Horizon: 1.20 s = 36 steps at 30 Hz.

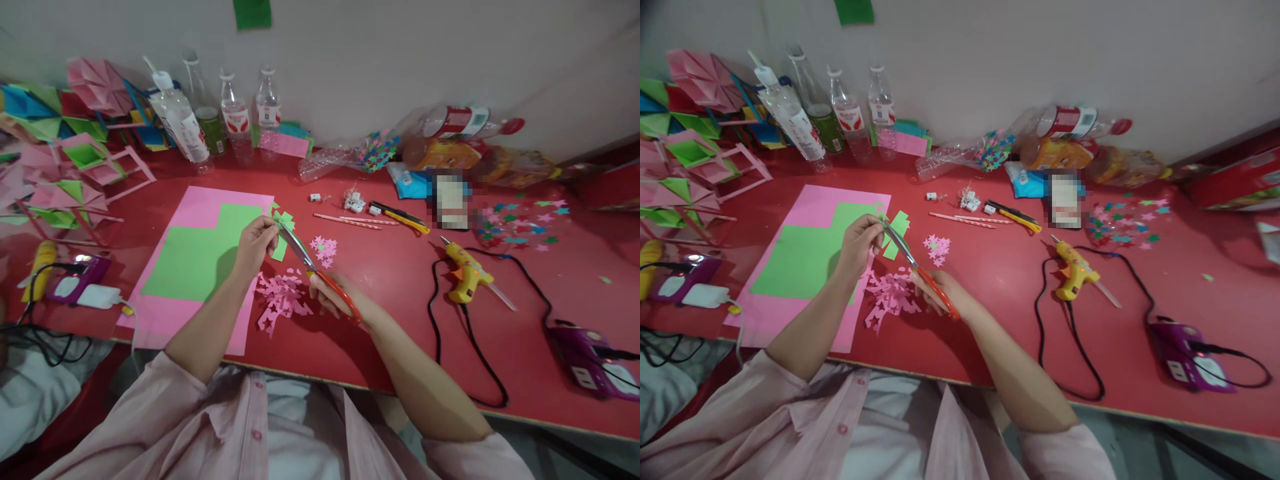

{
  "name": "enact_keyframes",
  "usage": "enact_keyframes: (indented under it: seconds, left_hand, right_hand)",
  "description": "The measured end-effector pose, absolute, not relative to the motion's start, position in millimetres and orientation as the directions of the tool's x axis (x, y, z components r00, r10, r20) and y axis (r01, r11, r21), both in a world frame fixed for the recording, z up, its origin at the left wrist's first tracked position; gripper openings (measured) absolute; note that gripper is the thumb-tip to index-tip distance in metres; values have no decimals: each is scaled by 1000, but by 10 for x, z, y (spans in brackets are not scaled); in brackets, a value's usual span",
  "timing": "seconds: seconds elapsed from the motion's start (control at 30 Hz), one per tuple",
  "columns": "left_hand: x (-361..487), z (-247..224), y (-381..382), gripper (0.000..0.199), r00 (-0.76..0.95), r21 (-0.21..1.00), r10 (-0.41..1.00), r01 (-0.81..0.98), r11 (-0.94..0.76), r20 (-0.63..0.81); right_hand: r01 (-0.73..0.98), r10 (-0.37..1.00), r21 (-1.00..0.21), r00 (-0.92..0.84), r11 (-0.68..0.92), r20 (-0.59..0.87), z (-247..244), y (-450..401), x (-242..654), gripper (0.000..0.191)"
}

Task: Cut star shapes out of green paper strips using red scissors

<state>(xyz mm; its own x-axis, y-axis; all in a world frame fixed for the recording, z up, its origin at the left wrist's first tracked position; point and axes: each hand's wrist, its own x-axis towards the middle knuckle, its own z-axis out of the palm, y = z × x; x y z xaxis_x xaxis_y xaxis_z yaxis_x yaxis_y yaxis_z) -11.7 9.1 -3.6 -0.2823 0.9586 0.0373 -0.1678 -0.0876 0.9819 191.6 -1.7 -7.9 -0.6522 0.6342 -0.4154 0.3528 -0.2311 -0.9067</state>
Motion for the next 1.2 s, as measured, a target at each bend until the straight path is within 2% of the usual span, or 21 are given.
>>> enact_keyframes:
  seconds: [0.2,0.57,0.97,1.2]
  left_hand:
    - [-108,-45,95,14,-287,978,957,-187,-96,39]
    - [-78,-30,86,14,-309,977,951,-194,-90,26]
    - [-71,-31,81,12,-317,974,948,-202,-108,39]
    - [-68,-22,83,11,-316,968,948,-225,-113,37]
  right_hand:
    - [378,681,-898,-598,-226,-423,26,-67,1886,54]
    - [402,686,-885,-577,-235,-444,-11,-36,1877,54]
    - [470,695,-867,-568,-167,-441,-37,-23,1902,48]
    - [448,710,-880,-567,-158,-416,36,-63,1889,49]
